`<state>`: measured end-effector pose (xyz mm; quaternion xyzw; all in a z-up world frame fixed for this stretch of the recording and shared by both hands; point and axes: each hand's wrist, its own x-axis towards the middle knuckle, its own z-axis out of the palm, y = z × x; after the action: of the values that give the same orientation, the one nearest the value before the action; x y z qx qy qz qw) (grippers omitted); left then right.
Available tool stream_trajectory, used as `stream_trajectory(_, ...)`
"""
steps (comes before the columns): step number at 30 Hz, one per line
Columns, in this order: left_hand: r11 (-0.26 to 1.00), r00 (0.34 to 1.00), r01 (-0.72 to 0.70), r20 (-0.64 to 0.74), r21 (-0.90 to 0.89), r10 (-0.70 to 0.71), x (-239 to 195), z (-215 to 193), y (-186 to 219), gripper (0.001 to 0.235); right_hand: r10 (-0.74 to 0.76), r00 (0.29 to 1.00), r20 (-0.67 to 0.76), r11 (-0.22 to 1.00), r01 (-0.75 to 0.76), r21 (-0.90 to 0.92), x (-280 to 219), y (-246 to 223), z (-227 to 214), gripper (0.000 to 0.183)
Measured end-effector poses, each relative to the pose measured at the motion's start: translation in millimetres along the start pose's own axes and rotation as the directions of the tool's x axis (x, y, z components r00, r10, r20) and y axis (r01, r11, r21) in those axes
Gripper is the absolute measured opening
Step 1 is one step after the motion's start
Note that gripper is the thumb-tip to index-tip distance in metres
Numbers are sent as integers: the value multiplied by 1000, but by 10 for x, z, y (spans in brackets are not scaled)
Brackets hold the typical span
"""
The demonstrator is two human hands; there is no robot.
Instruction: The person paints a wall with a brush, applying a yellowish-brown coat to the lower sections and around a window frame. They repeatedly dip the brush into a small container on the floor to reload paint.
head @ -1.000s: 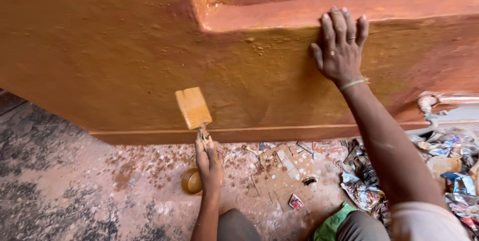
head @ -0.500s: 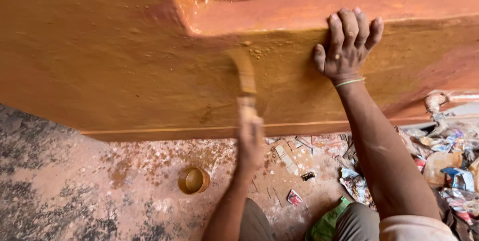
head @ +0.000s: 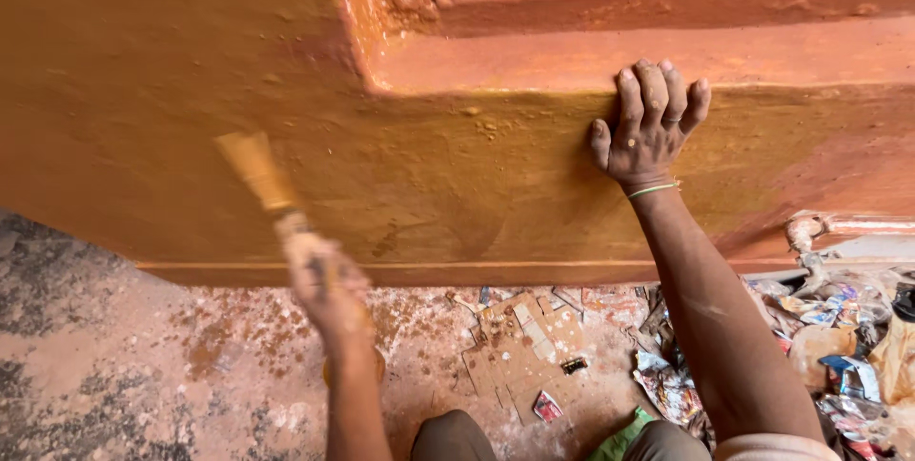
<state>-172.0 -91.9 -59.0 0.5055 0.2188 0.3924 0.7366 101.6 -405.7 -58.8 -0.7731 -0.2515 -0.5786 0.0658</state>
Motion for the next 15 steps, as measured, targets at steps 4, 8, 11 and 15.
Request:
stream_trajectory(4,997,997,-78,7,-27,78,69,37,34,45,1,1000,2,1000,-1,2,-5,1,26,59)
stream_trajectory(8,988,942,-93,334,127,46,-155,550,-299,34,0,1000,-12,1000,-1,-4,-17,-2,31,58)
stream_trajectory(11,889,778,-363,616,279,124,-498,747,-537,21,2,1000,2,1000,-2,-15,-15,-7,22,58)
stream_trajectory(15,963,645,-194,764,186,-18,-647,733,-521,24,3,1000,3,1000,-3,-14,-12,-6,10,59)
